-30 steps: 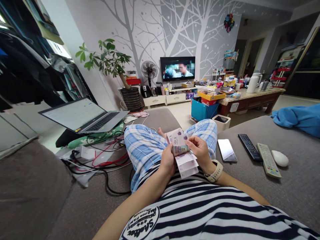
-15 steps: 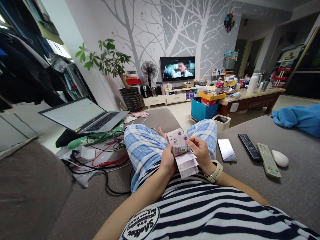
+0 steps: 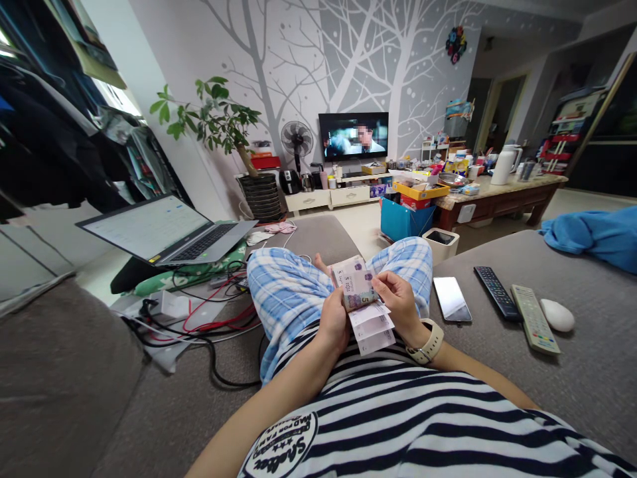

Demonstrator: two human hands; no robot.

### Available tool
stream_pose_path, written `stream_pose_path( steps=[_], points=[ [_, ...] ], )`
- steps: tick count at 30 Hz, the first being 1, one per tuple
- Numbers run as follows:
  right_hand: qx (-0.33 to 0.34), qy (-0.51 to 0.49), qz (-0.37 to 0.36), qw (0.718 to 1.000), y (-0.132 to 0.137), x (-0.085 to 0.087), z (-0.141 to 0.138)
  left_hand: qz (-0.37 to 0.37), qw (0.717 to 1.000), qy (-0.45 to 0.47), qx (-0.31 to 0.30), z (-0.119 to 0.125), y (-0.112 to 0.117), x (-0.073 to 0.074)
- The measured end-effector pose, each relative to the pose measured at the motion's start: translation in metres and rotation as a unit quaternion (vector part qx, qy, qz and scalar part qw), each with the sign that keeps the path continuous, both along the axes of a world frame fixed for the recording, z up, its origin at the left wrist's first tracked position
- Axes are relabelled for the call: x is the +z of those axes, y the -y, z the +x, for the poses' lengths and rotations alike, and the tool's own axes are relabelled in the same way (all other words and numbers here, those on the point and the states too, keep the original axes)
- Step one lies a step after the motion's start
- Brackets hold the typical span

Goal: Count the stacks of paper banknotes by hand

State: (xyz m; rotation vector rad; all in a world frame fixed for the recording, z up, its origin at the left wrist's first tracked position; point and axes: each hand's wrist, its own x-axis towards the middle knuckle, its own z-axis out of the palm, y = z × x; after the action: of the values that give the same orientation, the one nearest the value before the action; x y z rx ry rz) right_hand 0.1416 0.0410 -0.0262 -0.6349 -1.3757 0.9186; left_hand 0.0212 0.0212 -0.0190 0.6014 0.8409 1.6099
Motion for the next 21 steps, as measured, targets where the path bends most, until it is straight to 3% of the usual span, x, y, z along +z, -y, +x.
stream_pose_path(
  steps=[21],
  points=[
    [-0.021,0.024,-0.052,0.998,-0.011,-0.003,0.000,-0.008,1.000,-0.014,-0.013,-0.003,0.002,-0.001]
  ],
)
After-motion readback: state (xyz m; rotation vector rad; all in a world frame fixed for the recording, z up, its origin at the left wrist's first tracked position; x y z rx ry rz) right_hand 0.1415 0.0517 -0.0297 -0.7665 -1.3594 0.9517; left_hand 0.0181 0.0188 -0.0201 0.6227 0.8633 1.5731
